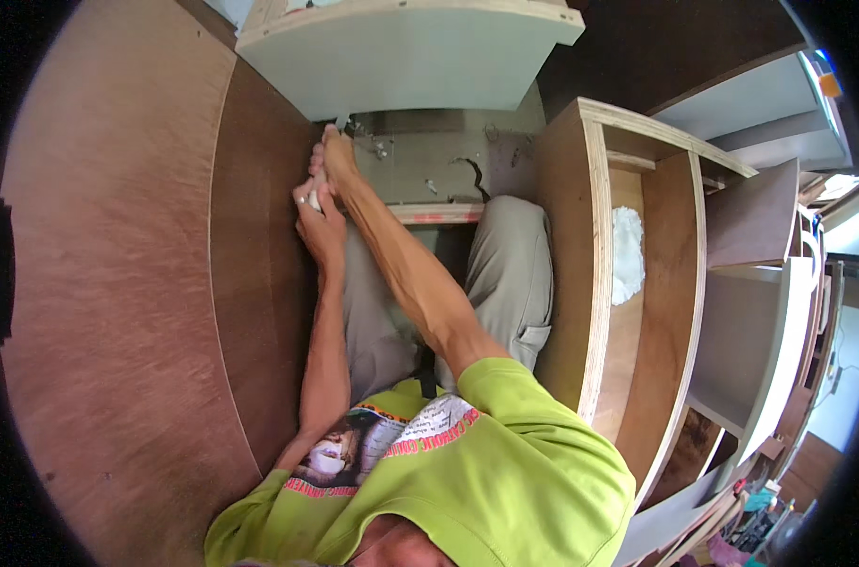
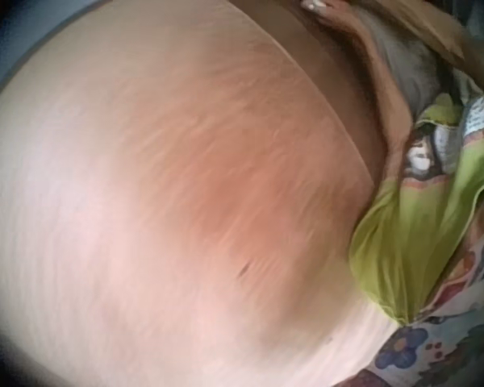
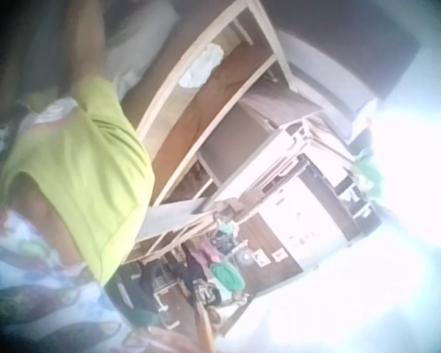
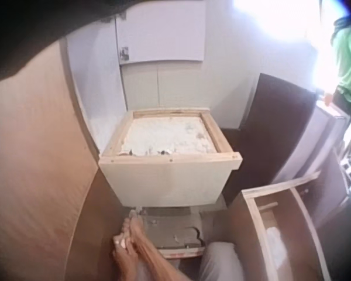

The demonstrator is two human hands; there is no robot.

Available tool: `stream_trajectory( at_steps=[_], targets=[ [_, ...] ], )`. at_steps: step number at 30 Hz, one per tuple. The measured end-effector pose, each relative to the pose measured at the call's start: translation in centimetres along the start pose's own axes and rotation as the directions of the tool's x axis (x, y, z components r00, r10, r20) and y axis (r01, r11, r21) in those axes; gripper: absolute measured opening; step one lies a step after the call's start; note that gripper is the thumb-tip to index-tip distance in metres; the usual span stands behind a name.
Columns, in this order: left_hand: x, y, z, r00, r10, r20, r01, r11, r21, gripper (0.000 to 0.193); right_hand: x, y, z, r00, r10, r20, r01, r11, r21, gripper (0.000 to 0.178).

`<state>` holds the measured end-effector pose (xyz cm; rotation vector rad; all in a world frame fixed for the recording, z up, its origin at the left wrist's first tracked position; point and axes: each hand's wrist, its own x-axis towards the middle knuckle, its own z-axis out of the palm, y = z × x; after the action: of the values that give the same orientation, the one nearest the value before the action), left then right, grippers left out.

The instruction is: The person assembles wooden cabinet components by hand and using a tool, applying pressure to joints and checking the alignment of the panels while sitting on the floor.

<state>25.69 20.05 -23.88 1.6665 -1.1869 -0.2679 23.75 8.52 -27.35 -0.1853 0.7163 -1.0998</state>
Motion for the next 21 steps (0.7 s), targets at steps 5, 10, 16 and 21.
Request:
stream_trajectory(
  at_steps=[5, 10, 16, 21],
  targets=[
    [-3.3, 0.2, -1.7, 0.99, -0.133, 0.044, 0.131, 0.99, 0.042, 0.024, -2.8, 1.5, -1.5, 0.999, 0.042, -0.028, -0.037, 0.986, 0.163, 0.026],
    [-3.7, 0.5, -2.1, 0.998, -0.061, -0.018, 0.06, 0.998, -0.015, 0.026, -3.5, 1.6, -0.9, 0.997, 0.049, 0.054, -0.059, 0.977, 0.207, 0.026],
    [-3.2, 0.4, -1.8, 0.995, -0.02, -0.093, 0.019, 1.0, -0.018, 0.026, -2.8, 1.3, -0.3, 0.993, 0.088, 0.085, -0.102, 0.979, 0.177, 0.027],
    [-2.9, 0.1, -1.5, 0.997, -0.038, -0.07, 0.038, 0.999, -0.002, 0.025, -2.2, 1.1, -0.1, 0.997, 0.068, 0.025, -0.069, 0.996, 0.057, 0.026]
  ],
)
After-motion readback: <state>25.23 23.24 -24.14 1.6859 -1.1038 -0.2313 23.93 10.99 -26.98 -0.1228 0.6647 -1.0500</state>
